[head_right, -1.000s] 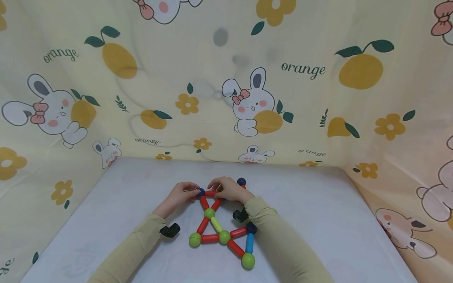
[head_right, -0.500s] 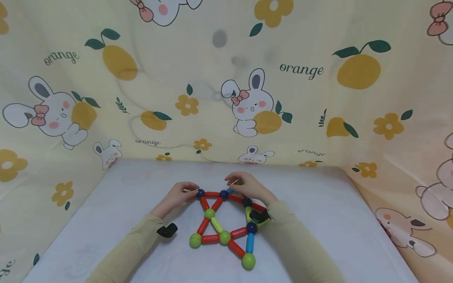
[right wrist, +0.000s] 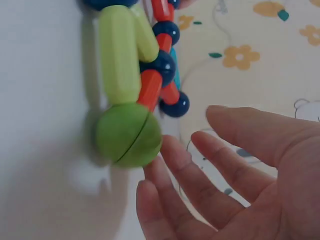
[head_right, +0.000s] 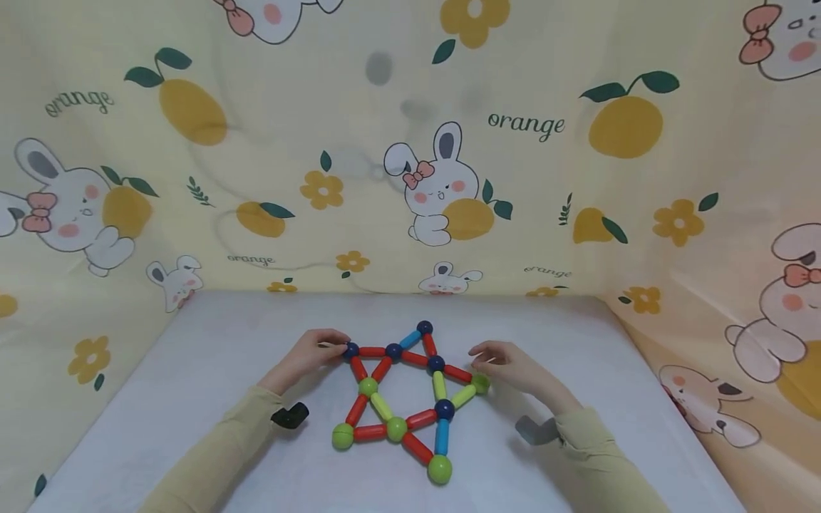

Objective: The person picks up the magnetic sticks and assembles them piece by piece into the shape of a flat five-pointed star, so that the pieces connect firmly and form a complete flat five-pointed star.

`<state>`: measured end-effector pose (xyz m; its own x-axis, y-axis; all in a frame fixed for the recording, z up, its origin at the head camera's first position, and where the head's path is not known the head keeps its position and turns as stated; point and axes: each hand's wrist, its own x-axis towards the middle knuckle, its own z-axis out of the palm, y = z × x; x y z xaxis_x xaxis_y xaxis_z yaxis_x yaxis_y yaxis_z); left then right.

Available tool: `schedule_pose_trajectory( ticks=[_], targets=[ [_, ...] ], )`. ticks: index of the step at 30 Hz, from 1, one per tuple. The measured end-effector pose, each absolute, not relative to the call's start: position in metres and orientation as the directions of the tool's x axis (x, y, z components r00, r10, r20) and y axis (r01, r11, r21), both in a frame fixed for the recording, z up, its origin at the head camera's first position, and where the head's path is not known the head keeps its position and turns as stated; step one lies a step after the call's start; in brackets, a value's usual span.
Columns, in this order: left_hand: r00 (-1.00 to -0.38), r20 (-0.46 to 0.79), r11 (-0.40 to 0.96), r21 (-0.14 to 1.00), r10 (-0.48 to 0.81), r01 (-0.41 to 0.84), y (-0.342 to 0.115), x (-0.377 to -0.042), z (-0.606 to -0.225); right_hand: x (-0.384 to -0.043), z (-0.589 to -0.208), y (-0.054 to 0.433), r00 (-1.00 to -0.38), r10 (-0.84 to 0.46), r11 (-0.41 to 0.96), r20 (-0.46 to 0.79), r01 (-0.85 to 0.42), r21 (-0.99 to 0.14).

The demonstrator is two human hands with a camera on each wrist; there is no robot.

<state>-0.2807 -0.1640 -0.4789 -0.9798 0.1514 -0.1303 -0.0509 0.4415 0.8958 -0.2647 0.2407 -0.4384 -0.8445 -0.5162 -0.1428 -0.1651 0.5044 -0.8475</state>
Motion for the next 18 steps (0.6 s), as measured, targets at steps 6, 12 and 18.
schedule_pose_trajectory(
  ticks=[6, 12, 18],
  targets=[
    [-0.979, -0.141, 0.442, 0.895, 0.145, -0.064, -0.166, -0.28, -0.478, -0.25, -0.451, 0.251, -0.887, -0.434, 0.551, -0.159, -0.122, -0.825],
    [-0.985, -0.089, 0.471, 0.882, 0.146, -0.009, -0.166, -0.277, -0.478, -0.246, -0.463, 0.241, -0.936, -0.318, 0.569, -0.15, -0.062, -0.82],
    [-0.994, -0.046, 0.489, 0.872, 0.096, 0.006, -0.167, -0.275, -0.479, -0.262, -0.465, 0.234, -0.959, -0.258, 0.602, -0.115, -0.067, -0.796]
  ],
)
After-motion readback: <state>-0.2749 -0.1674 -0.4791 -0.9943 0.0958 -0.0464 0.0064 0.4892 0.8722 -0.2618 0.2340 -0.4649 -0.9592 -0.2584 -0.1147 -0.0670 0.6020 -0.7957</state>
